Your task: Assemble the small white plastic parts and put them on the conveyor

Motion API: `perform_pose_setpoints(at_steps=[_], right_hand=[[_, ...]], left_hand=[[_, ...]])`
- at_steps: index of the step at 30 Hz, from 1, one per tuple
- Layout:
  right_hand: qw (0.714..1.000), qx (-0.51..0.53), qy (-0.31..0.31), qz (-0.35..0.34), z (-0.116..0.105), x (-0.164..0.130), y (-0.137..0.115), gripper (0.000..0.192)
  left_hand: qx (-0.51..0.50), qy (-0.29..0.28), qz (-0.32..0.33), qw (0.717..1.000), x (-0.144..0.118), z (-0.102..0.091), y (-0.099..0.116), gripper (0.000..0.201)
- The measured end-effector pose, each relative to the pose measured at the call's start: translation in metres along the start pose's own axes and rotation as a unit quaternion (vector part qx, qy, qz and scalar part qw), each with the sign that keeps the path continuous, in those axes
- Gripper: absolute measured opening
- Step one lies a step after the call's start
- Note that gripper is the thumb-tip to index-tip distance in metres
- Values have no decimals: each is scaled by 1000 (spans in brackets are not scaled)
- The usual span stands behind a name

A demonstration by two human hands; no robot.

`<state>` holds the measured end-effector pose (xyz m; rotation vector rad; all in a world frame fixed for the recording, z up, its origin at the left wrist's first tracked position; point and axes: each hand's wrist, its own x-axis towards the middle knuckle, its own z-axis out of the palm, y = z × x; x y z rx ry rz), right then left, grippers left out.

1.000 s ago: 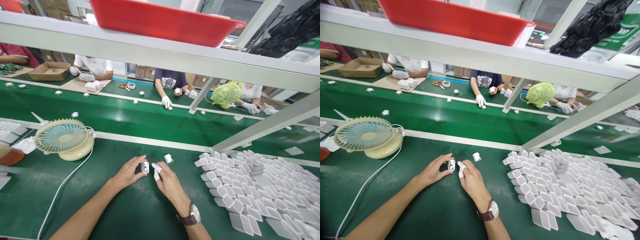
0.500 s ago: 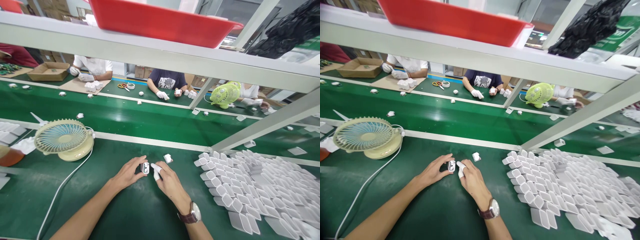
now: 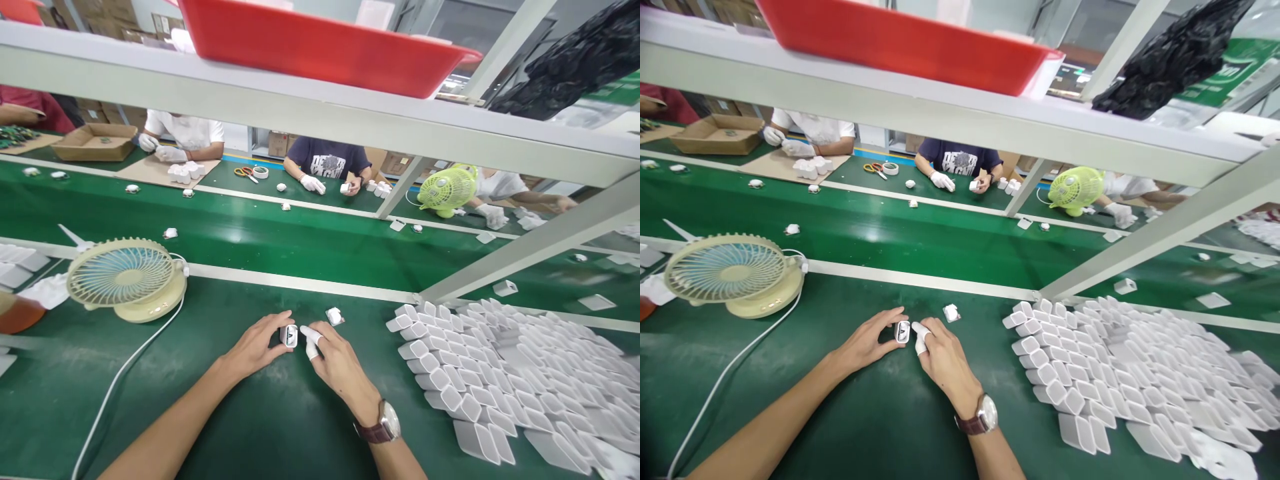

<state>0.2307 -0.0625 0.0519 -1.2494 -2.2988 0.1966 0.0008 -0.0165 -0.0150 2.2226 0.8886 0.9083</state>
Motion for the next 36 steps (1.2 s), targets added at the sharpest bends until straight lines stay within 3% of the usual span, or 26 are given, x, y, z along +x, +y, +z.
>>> perform_pose_setpoints(at_steps=[21, 27, 32, 36], right_hand=[[1000, 4, 16, 2, 3, -2, 0, 39], [988, -53, 117, 86, -6, -23, 41, 37], [970, -138, 111, 166, -10, -53, 82, 32], [970, -141, 103, 171, -11, -59, 83, 28]], left_hand=[[4, 1, 4, 1000, 0, -1, 2, 72], [13, 6, -53, 998, 0, -3, 3, 76], [20, 13, -96, 995, 1, -1, 8, 80], [28, 23, -108, 993, 3, 2, 12, 84]])
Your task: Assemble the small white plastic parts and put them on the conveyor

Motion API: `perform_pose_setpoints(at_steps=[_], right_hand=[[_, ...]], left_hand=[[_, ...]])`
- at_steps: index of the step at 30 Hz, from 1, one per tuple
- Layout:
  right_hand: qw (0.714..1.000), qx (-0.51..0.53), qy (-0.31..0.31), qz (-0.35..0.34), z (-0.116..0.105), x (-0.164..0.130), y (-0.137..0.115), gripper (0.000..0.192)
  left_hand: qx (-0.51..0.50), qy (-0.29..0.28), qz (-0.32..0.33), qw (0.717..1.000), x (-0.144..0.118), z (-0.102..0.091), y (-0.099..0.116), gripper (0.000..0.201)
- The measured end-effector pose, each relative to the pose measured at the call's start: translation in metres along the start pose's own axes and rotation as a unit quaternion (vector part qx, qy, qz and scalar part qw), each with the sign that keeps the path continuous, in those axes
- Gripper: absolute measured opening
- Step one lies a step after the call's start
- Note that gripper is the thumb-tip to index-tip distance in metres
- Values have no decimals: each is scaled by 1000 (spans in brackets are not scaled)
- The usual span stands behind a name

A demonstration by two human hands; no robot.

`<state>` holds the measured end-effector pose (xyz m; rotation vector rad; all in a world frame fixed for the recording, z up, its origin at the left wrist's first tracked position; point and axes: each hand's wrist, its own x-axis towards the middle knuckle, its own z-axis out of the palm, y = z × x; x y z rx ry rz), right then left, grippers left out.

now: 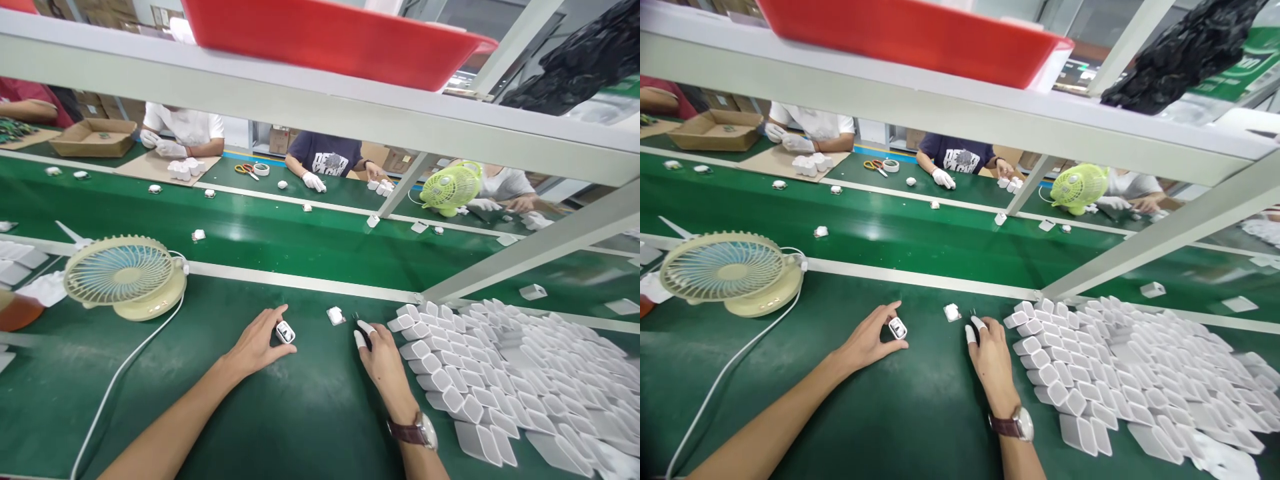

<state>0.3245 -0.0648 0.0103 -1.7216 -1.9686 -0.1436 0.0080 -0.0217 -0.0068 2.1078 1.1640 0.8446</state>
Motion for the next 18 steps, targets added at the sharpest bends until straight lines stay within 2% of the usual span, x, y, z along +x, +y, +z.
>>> perform_pose_setpoints(at_steps=[3, 5, 8, 10, 13, 18], right_hand=[[999, 39, 10, -28, -5, 5, -26, 28], [992, 103, 1, -76, -7, 11, -53, 32], [974, 152, -51, -163, -4, 19, -92, 31], [966, 151, -83, -192, 1, 25, -111, 29], [964, 125, -107, -209, 9, 32, -123, 28], [964, 97, -105, -224, 16, 37, -123, 24]], left_hand=[[-2, 1, -6, 1000, 0, 1, 1, 86], [-4, -1, -5, 1000, 0, 1, 0, 87], [-7, -1, 8, 1000, 0, 1, -3, 84], [-12, 1, 21, 1000, -1, 2, -5, 80], [-17, 5, 36, 999, -1, 3, -7, 76], [-12, 8, 32, 999, 0, 6, -8, 74]])
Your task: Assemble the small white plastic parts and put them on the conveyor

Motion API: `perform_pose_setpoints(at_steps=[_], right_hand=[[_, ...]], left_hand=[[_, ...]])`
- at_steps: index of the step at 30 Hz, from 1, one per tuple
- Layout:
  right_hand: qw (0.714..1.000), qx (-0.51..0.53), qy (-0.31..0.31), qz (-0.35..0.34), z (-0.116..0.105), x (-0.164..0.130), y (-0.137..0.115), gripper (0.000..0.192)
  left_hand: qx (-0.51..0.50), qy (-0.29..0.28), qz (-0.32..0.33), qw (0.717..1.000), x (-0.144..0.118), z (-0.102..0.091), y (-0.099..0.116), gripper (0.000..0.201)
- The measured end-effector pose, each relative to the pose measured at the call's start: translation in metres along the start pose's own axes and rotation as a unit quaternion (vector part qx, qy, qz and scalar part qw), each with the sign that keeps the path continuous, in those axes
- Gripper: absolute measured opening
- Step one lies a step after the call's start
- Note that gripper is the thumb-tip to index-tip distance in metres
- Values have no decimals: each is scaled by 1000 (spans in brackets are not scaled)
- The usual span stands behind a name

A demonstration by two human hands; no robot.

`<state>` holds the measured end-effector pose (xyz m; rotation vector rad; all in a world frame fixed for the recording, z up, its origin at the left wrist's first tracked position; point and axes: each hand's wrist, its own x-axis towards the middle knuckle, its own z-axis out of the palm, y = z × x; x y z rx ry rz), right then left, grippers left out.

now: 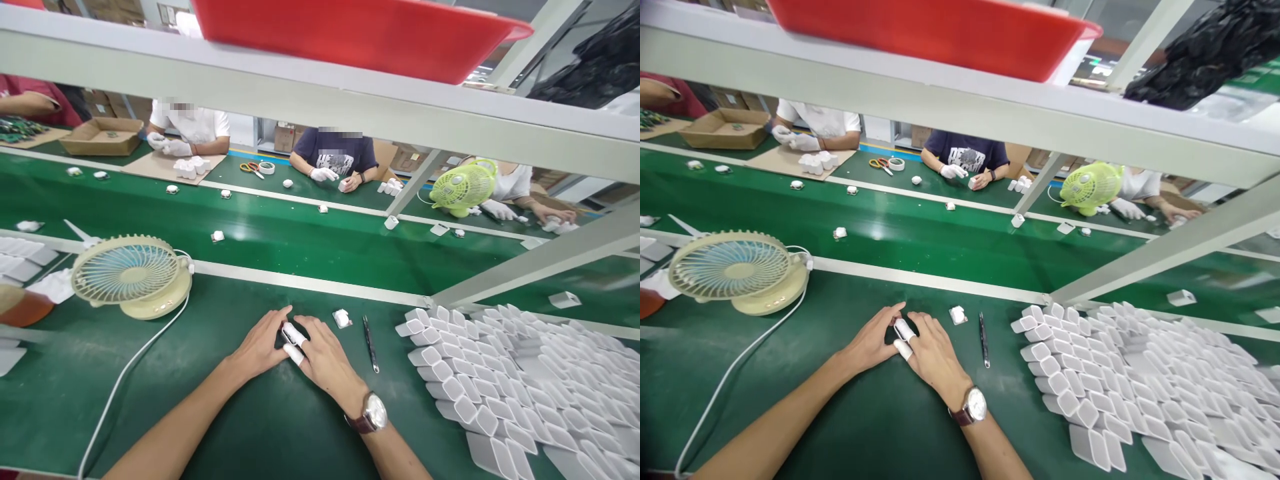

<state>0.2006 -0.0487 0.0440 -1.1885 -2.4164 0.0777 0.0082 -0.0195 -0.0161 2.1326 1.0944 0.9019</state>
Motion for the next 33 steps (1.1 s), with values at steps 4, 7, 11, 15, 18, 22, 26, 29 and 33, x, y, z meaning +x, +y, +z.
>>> perform_pose_setpoints(at_steps=[4, 7, 11, 15, 18, 22, 26, 29, 33], right_hand=[[1000, 3, -8, -5, 2, -1, -2, 29], [999, 32, 4, -1, 6, -2, -2, 35], [996, 75, 35, 19, 14, -7, 0, 32], [995, 84, 40, 26, 18, -10, 2, 31], [997, 69, 33, 27, 18, -9, 1, 33], [997, 68, 26, 27, 19, -9, -1, 36], [990, 124, 54, 51, 22, -12, -2, 37], [972, 204, 75, 92, 27, -14, 0, 32], [855, 436, 117, 255, 36, -13, 5, 24]], left_hand=[[6, -7, -8, 1000, 0, 1, 0, 73], [6, -12, -13, 1000, 1, 1, -1, 72], [6, -14, -12, 1000, 1, 1, -1, 73], [3, -14, -12, 1000, 1, 0, -1, 74], [-4, -18, -14, 1000, 1, 0, -1, 74], [-12, -21, -14, 1000, 1, -1, -2, 74], [-9, -16, -19, 1000, 1, 0, -1, 73], [-12, -14, -17, 1000, 1, -2, 0, 71], [-51, -11, 27, 998, 0, -8, 6, 71]])
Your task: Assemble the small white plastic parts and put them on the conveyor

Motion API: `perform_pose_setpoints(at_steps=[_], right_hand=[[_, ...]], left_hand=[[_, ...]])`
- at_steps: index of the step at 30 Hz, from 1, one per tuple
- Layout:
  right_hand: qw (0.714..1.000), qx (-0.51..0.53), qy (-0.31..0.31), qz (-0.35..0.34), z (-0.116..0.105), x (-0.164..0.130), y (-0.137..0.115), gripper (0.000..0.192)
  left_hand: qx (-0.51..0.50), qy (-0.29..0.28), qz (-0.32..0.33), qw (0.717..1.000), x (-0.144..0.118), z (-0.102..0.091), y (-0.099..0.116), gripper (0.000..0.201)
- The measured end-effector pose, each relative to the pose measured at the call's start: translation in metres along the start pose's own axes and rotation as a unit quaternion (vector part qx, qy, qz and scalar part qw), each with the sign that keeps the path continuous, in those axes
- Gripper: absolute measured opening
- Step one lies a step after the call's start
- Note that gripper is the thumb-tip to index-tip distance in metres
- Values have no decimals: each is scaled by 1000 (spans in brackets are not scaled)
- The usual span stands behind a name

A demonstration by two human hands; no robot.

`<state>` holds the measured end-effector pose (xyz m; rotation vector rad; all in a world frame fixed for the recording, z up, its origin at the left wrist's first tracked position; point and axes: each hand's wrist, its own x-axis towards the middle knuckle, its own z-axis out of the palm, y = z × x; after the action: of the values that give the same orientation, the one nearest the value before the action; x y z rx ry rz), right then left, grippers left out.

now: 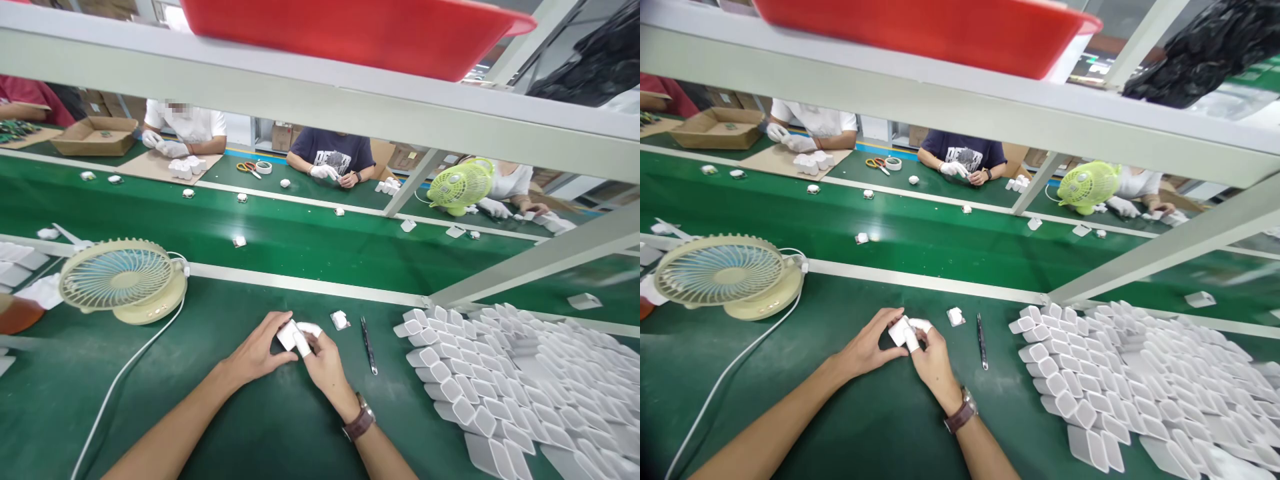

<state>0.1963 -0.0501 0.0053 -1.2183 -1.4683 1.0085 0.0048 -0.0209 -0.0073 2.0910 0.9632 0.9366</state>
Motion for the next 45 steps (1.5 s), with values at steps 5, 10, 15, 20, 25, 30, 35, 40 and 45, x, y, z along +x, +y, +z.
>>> perform_pose_setpoints(at_steps=[5, 10, 15, 20, 25, 30, 35, 40, 45], right_hand=[[992, 103, 10, 78, 4, 0, 3, 34], [982, 146, -2, 116, 10, -4, 1, 39], [978, 155, 4, 140, 10, -4, 2, 45], [977, 159, 0, 146, 9, -4, 1, 44], [979, 159, 11, 123, 8, -1, -1, 39], [997, 64, 37, 1, 12, -4, -6, 27], [986, -107, 4, -128, 10, -8, -14, 29], [932, -298, 96, -183, -31, 2, -16, 34], [822, -541, 137, -111, -89, -7, -4, 26]], left_hand=[[-5, 86, 65, 994, -1, 2, 6, 50], [2, 130, 93, 987, -1, 5, 11, 45], [-8, 140, 105, 985, 1, 3, 16, 43], [-14, 141, 108, 984, 2, 2, 17, 44], [-13, 134, 106, 985, 3, 1, 13, 44], [54, 110, 52, 991, 7, -1, 4, 44], [89, 80, 22, 993, 7, -2, -3, 50], [120, 67, 10, 990, 5, -4, -4, 48], [144, 75, -10, 987, 4, -2, -4, 47]])
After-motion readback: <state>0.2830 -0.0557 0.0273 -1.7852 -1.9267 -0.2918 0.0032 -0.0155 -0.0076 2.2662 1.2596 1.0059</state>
